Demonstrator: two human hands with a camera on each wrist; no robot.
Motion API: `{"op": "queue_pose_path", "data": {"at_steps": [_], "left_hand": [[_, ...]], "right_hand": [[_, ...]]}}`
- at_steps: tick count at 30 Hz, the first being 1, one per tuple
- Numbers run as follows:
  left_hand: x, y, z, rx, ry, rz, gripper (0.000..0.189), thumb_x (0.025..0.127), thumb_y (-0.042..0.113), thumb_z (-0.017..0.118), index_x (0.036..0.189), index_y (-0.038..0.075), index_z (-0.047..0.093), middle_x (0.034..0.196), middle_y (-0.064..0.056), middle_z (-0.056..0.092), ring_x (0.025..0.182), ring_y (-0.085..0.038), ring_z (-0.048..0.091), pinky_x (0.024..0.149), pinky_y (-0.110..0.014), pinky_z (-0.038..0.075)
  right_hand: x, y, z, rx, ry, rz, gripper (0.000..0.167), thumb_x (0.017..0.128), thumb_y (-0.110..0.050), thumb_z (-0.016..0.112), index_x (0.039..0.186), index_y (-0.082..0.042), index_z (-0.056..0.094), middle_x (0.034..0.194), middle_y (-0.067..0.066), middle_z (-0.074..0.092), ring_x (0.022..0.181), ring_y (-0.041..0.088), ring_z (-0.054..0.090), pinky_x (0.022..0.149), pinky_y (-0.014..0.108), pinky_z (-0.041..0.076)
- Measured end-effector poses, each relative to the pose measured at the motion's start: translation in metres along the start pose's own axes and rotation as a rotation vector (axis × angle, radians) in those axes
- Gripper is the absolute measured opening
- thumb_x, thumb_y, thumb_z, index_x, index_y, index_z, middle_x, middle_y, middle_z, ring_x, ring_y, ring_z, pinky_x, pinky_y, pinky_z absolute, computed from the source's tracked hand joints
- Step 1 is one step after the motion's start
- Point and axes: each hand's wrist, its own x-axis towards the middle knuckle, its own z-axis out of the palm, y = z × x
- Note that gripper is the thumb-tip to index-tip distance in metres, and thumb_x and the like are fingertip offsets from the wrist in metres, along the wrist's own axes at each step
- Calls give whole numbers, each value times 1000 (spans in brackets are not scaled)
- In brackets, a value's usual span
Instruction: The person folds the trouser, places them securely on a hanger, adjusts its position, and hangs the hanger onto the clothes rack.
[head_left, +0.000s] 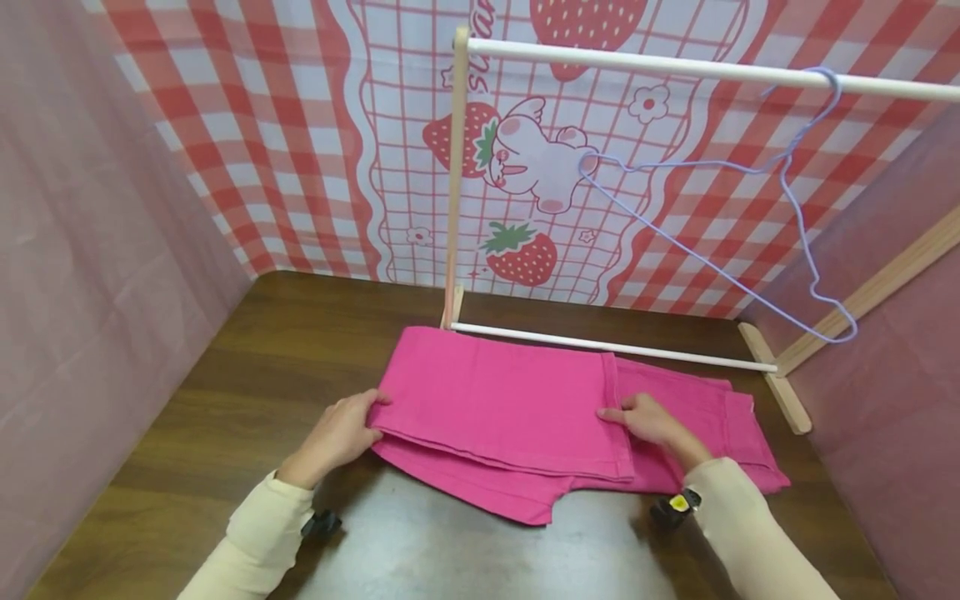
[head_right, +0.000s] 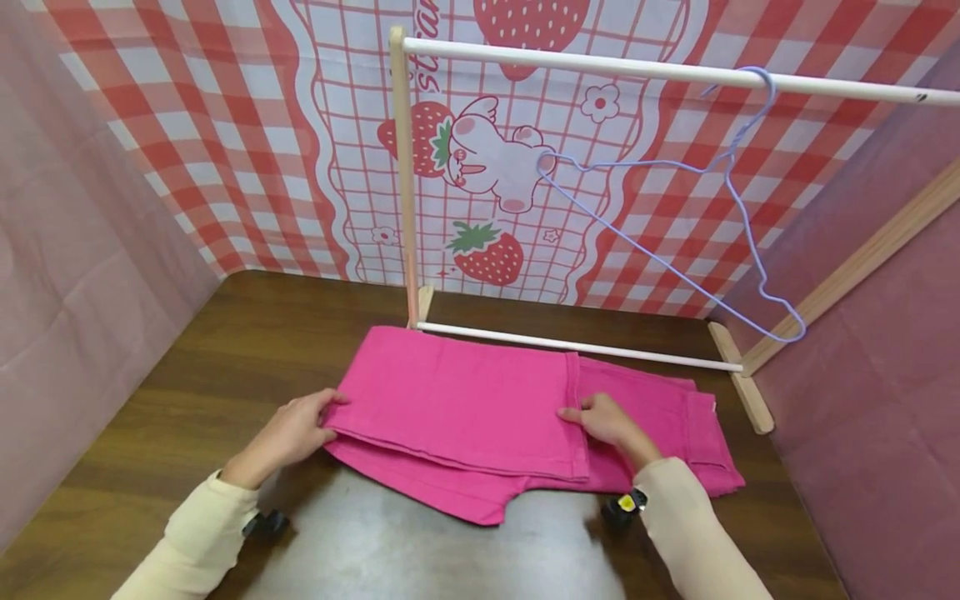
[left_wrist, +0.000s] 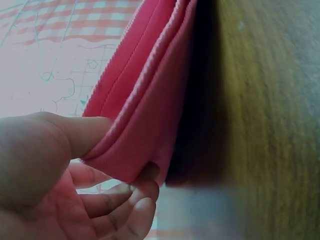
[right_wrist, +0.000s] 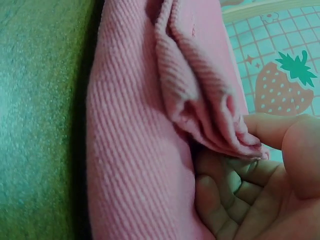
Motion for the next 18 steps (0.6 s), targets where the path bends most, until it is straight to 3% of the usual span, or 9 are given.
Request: {"op": "queue_pose_path", "data": {"at_steps": [10,18], "left_hand": [[-5,-6,9,80,-74,19,48,77,7,75,122,3,60,109,-19,63,102,-35,61,91,-51,49],[-5,-6,12,98,-61,26,48,75,7,78,120,5,60,100,-13,60,93,-31,59,85,-48,49]], "right_hand": [[-2,-1,4,-18,22,-49,45,93,-28,63,56,-17,38,54,-7,28,54,9,30,50,22,28],[-2,1,7,-22,33,-54,46,93,-27,63,56,-18,37,54,-7,28,53,8,29,50,22,28]]}}
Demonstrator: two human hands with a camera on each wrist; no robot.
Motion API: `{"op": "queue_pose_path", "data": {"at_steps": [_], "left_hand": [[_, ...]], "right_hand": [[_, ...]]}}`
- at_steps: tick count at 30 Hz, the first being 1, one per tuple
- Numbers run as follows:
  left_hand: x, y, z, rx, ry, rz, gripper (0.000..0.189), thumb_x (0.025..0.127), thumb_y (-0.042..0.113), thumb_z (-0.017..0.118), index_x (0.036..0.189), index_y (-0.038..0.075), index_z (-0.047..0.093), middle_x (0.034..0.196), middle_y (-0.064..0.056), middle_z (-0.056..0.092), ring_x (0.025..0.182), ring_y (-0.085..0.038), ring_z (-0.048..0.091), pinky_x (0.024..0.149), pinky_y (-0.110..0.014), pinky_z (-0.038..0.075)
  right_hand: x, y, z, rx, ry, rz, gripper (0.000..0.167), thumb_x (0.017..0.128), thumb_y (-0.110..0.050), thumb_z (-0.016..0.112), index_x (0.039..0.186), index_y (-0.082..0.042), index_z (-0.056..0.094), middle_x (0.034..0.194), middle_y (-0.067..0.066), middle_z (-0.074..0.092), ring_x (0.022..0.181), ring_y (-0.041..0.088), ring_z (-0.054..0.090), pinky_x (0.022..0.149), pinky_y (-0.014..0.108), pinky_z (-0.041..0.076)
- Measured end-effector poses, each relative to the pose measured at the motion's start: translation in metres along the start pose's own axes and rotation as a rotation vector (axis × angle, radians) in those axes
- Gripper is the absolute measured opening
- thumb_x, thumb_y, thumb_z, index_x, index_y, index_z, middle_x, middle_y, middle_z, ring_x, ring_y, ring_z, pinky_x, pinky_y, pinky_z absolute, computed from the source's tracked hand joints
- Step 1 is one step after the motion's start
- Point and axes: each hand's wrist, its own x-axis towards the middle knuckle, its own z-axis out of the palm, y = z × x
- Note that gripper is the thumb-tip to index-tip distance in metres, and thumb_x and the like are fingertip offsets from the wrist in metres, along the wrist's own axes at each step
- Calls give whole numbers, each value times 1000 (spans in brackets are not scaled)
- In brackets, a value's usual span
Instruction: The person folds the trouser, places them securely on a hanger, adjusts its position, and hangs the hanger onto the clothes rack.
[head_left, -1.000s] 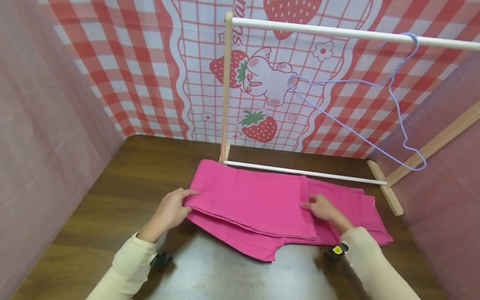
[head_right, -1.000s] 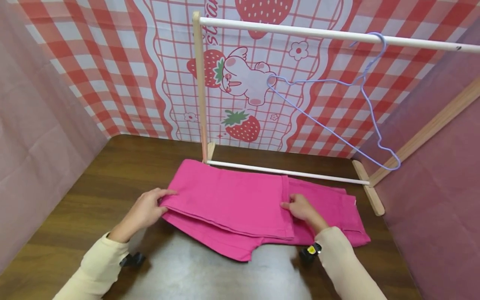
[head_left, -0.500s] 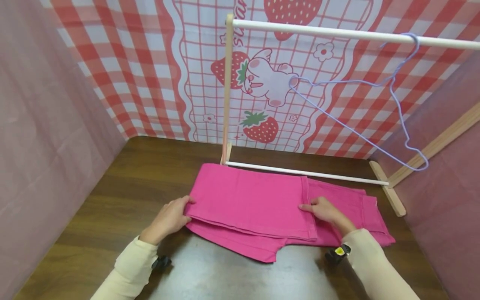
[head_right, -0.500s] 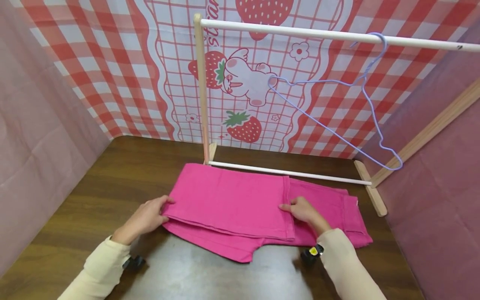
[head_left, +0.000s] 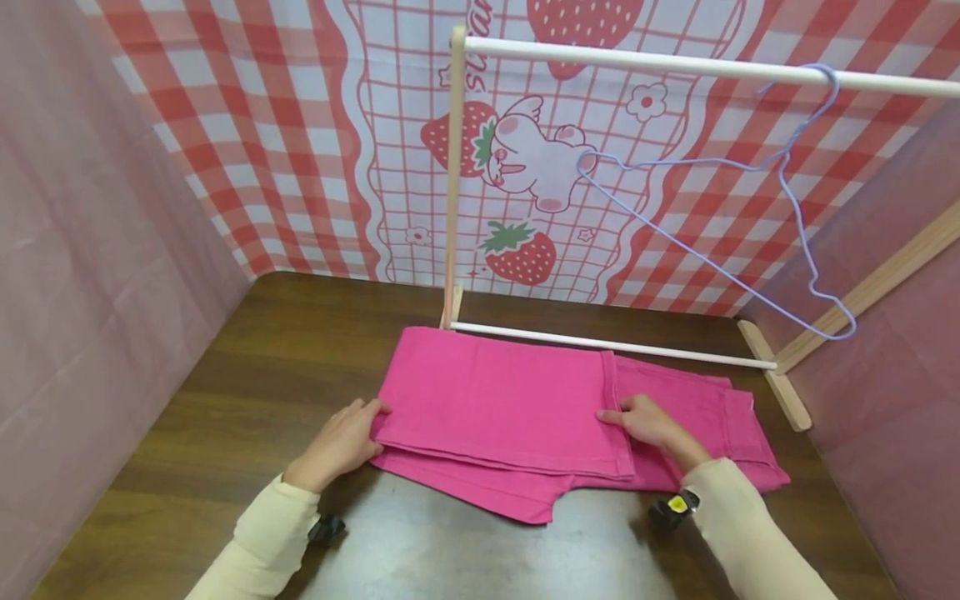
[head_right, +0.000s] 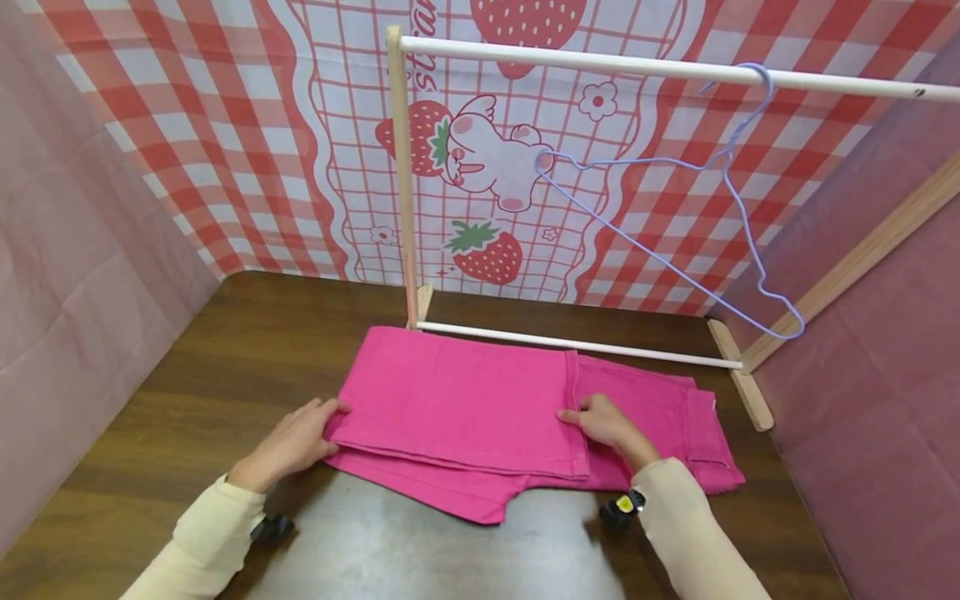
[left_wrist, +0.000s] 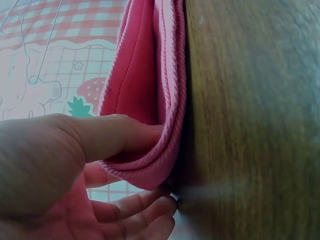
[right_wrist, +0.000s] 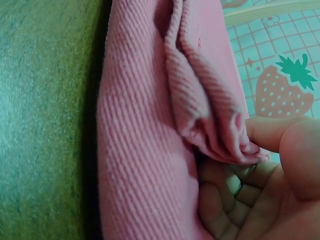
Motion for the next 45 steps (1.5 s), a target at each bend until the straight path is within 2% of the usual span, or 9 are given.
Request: {"op": "queue_pose_path", "data": {"at_steps": [9,14,17,19,21,24,33,38,45], "left_hand": [[1,-2,2,5,12,-4,47,77,9,76,121,6,59,100,-13,59,95,-32,59,87,-48,49],[1,-1,4,21,19,2,46,79,8,75,122,7,58,102,-13,60,96,-32,60,89,-48,49],[2,1,5,30,34,1,46,79,7,74,122,7,58,104,-14,62,97,-34,61,89,-49,50],[2,4,6,35,43,-7,45,79,7,72,122,6,57,106,-15,62,99,-35,62,89,-49,50],[3,7,7,42,58,-20,45,80,8,71,122,5,57,107,-16,63,99,-36,63,87,-50,51],[6,13,10,60,91,-54,44,79,10,69,121,5,57,106,-16,64,96,-37,64,81,-50,53],[11,26,21,115,208,-72,36,74,11,69,108,5,59,87,-12,63,76,-33,64,63,-47,52],[12,31,25,114,219,-74,38,72,11,69,108,5,60,87,-12,64,75,-32,63,62,-46,52],[12,40,27,117,229,-54,37,71,10,69,106,5,61,85,-11,64,73,-32,64,62,-44,52]], "right_hand": [[1,1,-1,100,19,37,45,92,-26,64,57,-18,37,54,-7,30,54,8,33,50,22,32],[-4,-4,-11,189,69,33,37,90,-22,66,59,-13,48,53,-8,38,54,7,40,50,23,37],[-9,-11,-22,198,97,-1,26,91,-21,65,74,-1,64,55,-8,48,55,6,47,52,24,42],[-13,-15,-31,210,111,-4,29,91,-21,65,91,7,68,59,-7,55,56,6,52,54,24,46],[-17,-17,-39,220,125,-1,38,92,-22,64,109,12,66,63,-6,61,59,6,56,56,24,49],[-21,-17,-51,224,137,24,47,94,-24,62,121,14,59,67,-5,63,61,6,58,58,24,50],[-32,-5,-73,184,188,71,54,94,-32,62,123,13,59,68,-9,60,64,8,54,59,25,47],[-39,2,-82,169,204,87,59,95,-36,59,128,12,55,74,-9,60,67,7,53,60,25,47],[-48,19,-96,267,187,120,64,97,-36,55,134,16,46,74,-12,61,65,5,59,60,26,54]]}}
